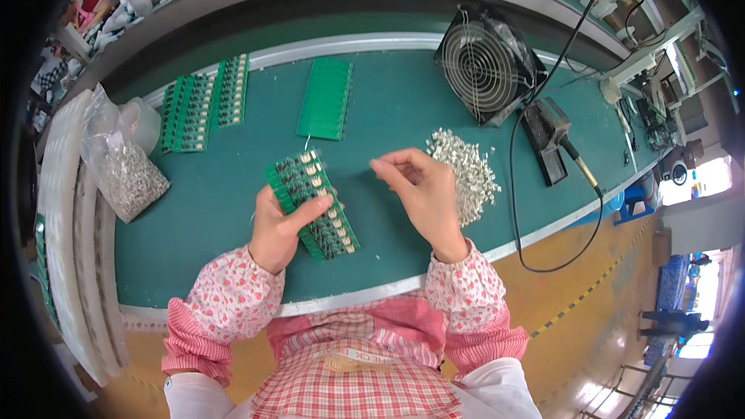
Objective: The person attaches electronic components onto circuit board strips by hand, solders the pins along the board using a soldering iron and solder wire, and then inserts additional components into another circuit board strip.
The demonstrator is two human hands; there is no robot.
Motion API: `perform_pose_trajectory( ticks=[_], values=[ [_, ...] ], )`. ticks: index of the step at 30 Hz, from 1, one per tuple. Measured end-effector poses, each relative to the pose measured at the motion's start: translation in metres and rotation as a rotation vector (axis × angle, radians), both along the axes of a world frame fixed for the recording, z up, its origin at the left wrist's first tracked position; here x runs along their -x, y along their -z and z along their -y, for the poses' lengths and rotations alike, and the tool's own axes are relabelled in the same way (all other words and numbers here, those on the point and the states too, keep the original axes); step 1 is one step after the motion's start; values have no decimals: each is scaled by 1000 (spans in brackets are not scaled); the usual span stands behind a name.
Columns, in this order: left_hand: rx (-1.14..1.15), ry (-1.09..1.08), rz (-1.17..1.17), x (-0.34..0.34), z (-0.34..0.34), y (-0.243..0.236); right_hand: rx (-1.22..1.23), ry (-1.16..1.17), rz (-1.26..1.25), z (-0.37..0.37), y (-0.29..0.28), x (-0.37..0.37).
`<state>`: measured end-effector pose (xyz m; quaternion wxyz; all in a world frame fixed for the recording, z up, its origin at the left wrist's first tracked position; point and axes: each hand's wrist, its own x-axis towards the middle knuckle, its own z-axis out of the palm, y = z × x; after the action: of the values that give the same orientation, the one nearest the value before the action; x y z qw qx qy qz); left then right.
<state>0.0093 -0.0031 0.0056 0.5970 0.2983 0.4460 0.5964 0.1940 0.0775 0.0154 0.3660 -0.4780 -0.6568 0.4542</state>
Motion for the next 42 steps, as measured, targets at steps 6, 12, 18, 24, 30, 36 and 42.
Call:
perform_pose_trajectory(
  ticks=[6, 12, 18, 24, 30, 36, 42],
  values=[
    [11, 29, -63, 2, 2, 5, 287, -56, -230, 13, -3, 7],
    [11, 74, -80, 2, 3, 2, 204, -48, -272, 20, 0, 10],
    [-13, 42, -110, 1, 2, 4, 428, -116, -500, 29, 3, 24],
    [-42, 37, -146, 0, 2, 1, 436, -97, -455, 28, 7, 35],
    [-73, 54, -198, 1, 3, 4, 347, -105, -385, 31, 7, 34],
    [-71, 51, -216, 1, 4, 3, 328, -112, -442, 34, 12, 36],
    [-90, 69, -283, 0, 5, 4, 237, -81, -477, 39, 23, 40]
  ],
)
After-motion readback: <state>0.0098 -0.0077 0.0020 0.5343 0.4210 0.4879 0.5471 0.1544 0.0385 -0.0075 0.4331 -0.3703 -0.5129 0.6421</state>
